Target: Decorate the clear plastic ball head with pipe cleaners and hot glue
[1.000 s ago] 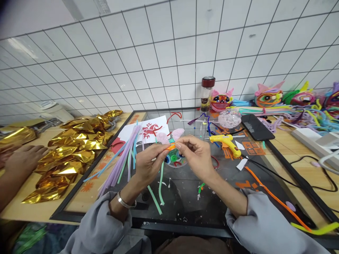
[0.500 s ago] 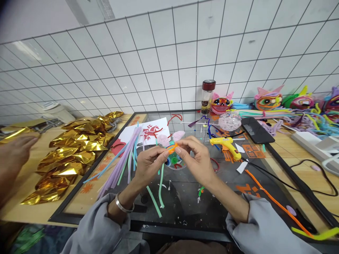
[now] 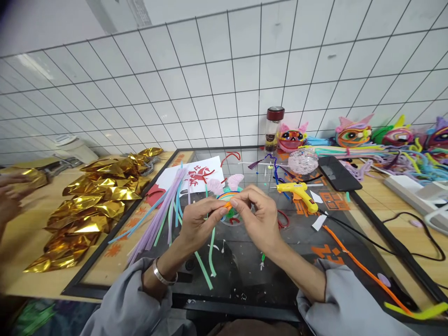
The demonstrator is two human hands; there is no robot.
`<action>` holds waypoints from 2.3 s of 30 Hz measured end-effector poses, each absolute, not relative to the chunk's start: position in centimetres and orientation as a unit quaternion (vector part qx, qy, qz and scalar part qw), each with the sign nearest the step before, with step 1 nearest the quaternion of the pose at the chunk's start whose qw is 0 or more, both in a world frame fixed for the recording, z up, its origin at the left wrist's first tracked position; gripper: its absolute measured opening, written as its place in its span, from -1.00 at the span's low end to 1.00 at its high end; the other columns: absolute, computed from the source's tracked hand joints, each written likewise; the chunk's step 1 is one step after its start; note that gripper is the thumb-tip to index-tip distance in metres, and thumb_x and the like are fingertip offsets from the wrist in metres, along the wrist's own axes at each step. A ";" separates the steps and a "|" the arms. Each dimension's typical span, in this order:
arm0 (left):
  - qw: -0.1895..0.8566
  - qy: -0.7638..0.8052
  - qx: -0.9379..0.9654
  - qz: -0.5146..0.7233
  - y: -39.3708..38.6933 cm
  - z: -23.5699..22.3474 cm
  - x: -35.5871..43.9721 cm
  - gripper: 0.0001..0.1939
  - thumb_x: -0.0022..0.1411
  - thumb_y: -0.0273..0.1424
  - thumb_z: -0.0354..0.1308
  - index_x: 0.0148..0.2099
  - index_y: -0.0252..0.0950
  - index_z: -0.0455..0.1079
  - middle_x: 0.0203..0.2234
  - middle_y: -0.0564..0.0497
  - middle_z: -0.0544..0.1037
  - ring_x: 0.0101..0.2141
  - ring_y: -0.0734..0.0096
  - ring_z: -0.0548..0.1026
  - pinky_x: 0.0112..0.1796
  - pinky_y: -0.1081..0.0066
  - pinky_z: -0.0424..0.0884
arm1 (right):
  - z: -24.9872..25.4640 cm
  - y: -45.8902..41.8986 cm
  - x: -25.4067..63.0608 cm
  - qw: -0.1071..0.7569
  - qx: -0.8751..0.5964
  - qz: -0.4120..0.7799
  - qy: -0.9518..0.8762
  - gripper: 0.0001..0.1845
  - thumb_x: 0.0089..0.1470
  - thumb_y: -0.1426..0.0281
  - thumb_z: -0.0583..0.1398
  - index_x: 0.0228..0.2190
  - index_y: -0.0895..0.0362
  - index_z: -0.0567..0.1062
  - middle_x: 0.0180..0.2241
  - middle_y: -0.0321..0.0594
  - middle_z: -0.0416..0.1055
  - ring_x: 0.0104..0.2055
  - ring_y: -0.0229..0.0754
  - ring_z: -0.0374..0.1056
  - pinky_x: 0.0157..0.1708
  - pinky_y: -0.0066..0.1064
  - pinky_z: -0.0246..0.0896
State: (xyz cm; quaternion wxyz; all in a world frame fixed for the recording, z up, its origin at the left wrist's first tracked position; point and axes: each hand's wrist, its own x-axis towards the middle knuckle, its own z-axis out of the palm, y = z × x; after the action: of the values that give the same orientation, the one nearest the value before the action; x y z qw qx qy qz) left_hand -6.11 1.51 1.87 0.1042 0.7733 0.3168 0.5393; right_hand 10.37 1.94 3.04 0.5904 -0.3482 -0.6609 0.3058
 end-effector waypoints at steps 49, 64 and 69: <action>0.108 0.373 0.744 0.543 1.0 2.1 -5.7 -0.87 0.27 -0.42 0.16 -0.29 -0.32 0.52 -0.52 0.02 0.58 -0.51 0.53 0.44 -0.45 0.50 0.35 | 2.4 1.4 10.6 0.571 -0.371 0.362 -0.637 -0.80 0.11 0.29 0.24 -0.49 0.12 0.54 -0.51 -0.29 0.32 -0.43 -0.26 0.20 -0.45 -0.41 0.10; 0.170 0.402 0.735 0.518 1.1 2.1 -6.1 -0.73 0.31 -0.33 0.11 -0.40 -0.34 0.49 -0.61 0.04 0.48 -0.57 0.54 0.37 -0.49 0.50 0.28 | 2.7 1.4 11.2 0.559 -0.331 0.169 -0.742 -0.79 0.14 0.47 0.20 -0.25 0.02 0.62 -0.37 -0.21 0.47 -0.31 -0.20 0.39 -0.32 -0.34 0.31; 0.202 0.399 0.730 0.517 0.9 2.4 -6.0 -0.71 0.31 -0.30 0.11 -0.43 -0.34 0.46 -0.60 0.04 0.50 -0.56 0.53 0.39 -0.47 0.50 0.30 | 2.7 1.4 11.0 0.569 -0.352 0.157 -0.726 -0.85 0.12 0.45 0.23 -0.32 0.04 0.62 -0.43 -0.23 0.49 -0.38 -0.21 0.40 -0.38 -0.36 0.31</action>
State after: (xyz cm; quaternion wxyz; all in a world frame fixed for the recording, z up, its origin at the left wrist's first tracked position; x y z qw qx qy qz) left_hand -6.03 0.89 2.37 0.2016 0.7299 0.3989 0.5172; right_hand 10.97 1.40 2.66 0.5694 -0.3520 -0.7262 0.1568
